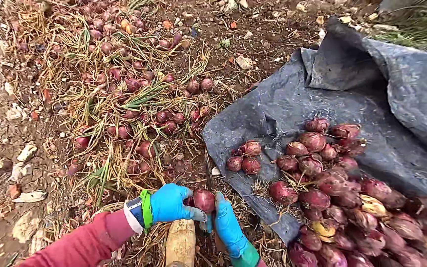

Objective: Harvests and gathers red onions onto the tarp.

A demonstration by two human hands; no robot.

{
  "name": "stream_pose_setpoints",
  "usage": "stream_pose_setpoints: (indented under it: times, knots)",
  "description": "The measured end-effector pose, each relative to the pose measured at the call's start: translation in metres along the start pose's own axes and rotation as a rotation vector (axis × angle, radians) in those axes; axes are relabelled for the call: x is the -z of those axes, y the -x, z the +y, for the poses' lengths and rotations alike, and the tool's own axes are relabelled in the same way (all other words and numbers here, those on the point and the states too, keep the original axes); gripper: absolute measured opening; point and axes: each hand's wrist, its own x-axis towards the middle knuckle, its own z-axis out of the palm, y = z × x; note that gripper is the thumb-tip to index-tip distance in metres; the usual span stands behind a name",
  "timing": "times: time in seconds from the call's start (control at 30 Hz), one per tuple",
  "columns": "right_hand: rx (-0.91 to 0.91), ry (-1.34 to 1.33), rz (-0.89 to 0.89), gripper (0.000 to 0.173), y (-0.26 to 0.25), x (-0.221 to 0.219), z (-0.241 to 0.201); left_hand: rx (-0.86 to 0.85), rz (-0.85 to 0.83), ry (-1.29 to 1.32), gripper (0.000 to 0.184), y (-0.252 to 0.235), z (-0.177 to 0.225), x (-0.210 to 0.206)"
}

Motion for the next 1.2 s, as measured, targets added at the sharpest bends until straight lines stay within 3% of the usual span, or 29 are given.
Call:
stream_pose_setpoints:
  times: [0.1, 0.27, 0.43, 0.53, 0.6, 0.67, 0.8, 0.87, 1.0, 1.1, 1.2]
  knots:
    - [-0.017, 0.035, -0.053, 0.09, 0.017, 0.022, -0.002, 0.024, 0.061, -0.071, 0.063, -0.002, 0.021, 0.013]
    - [-0.057, -0.328, 0.01, 0.079, 0.051, 0.039, 0.005, -0.081, 0.029, 0.18, 0.045, -0.016, 0.056, 0.003]
    - [-0.086, -0.608, -0.056, 0.083, 0.066, 0.049, 0.017, -0.138, -0.074, 0.369, 0.034, -0.038, 0.066, -0.005]
    - [-0.068, -0.7, -0.11, 0.086, 0.064, 0.057, 0.022, -0.095, 0.016, 0.405, 0.032, -0.061, 0.05, 0.008]
    - [-0.099, -0.576, -0.019, 0.089, 0.057, 0.059, 0.022, -0.001, 0.17, 0.378, 0.036, -0.076, 0.033, 0.018]
    - [-0.2, -0.306, 0.062, 0.089, 0.044, 0.064, 0.031, 0.039, 0.211, 0.309, 0.04, -0.079, 0.033, 0.017]
    - [-0.315, 0.059, -0.124, 0.092, 0.015, 0.094, 0.035, -0.007, -0.103, -0.226, 0.039, -0.075, 0.088, -0.001]
    - [-0.329, 0.106, -0.091, 0.09, 0.011, 0.104, 0.037, -0.004, -0.15, -0.137, 0.039, -0.073, 0.097, -0.011]
    - [-0.446, 0.142, -0.103, 0.09, 0.009, 0.12, 0.047, 0.102, -0.025, 0.235, 0.038, -0.086, 0.087, -0.002]
    - [-0.421, 0.208, -0.294, 0.098, 0.013, 0.112, 0.048, 0.047, -0.152, 0.02, 0.039, -0.083, 0.094, -0.001]
    - [-0.226, 0.112, -0.263, 0.093, 0.01, 0.1, 0.031, -0.092, -0.32, -0.206, 0.038, -0.077, 0.105, -0.011]
